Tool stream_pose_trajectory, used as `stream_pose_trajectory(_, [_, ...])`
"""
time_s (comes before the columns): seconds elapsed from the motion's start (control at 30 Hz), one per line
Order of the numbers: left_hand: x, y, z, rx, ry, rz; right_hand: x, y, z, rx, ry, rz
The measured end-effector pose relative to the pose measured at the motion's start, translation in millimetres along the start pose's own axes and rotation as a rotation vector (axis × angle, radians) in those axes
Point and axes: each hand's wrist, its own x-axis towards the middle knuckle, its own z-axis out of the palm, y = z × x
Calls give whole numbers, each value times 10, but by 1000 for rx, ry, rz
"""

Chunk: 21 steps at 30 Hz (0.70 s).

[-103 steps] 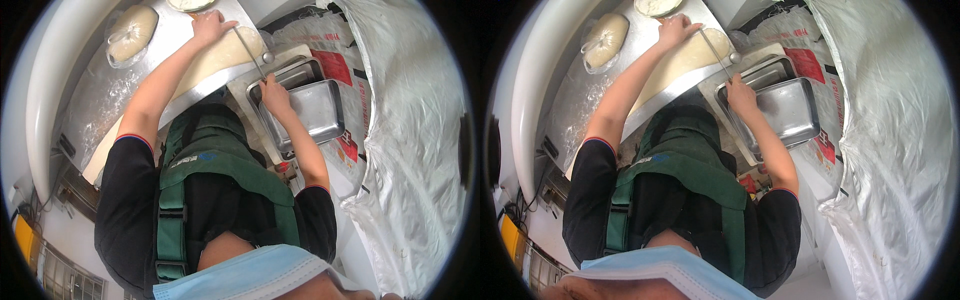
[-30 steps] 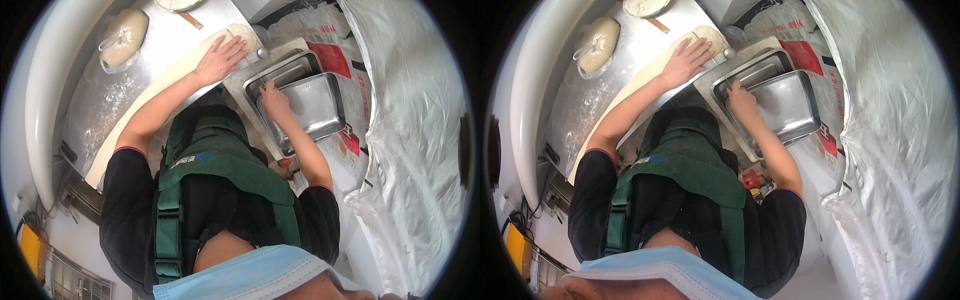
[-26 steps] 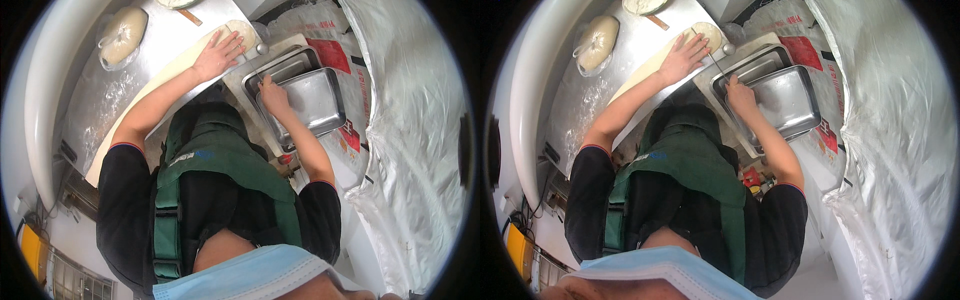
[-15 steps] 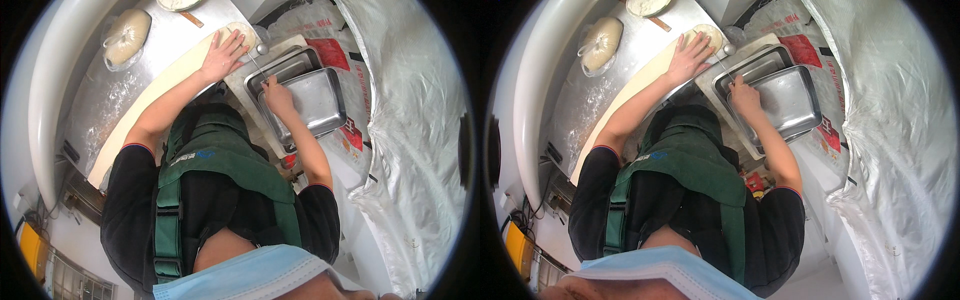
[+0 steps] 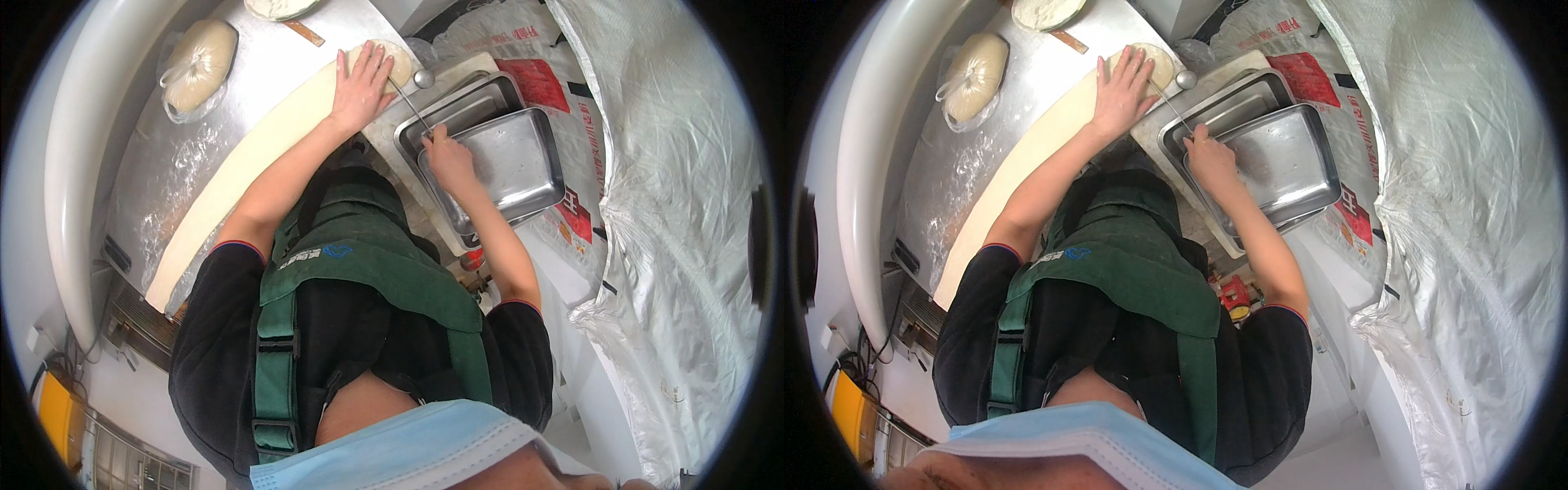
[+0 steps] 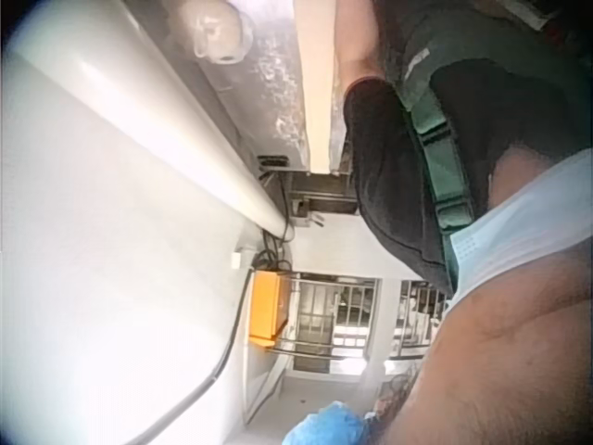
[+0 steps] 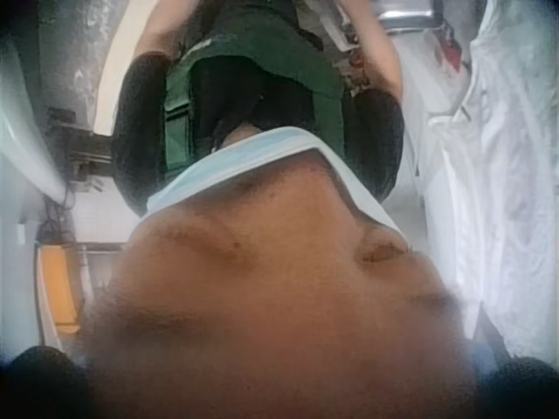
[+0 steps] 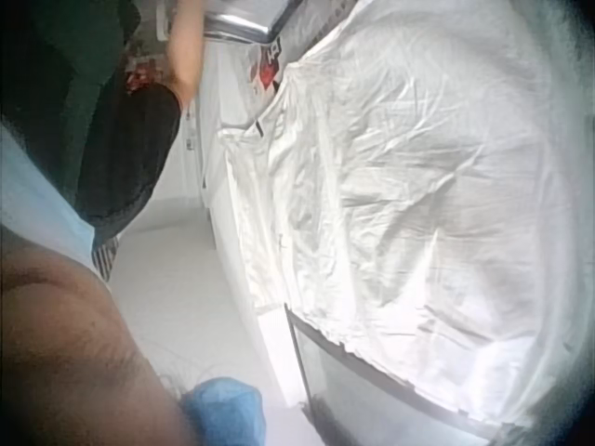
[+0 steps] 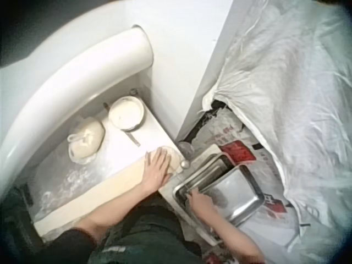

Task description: The person cuts a strip of dough into smaller pieces with a knife, stretches them by hand, and places them into a deep fryer to cook.

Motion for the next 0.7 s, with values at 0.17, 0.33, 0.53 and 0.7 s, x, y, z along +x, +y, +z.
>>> stream_pose_trajectory(0.17, [115, -132, 82, 87, 20, -65, 207, -72, 3, 33, 47, -34])
stream_pose_trajectory(0.33, [33, -131, -68, -63, 10, -32, 277, -101, -50, 27, 26, -14])
stream_pose_trajectory(0.53, [-187, -49, -236, -142, -28, 10, 219, -87, -59, 2, 37, -35])
stream_pose_trajectory(0.7, [-166, -83, -194, -108, -54, 75, 166, 1, 55, 8, 73, -40])
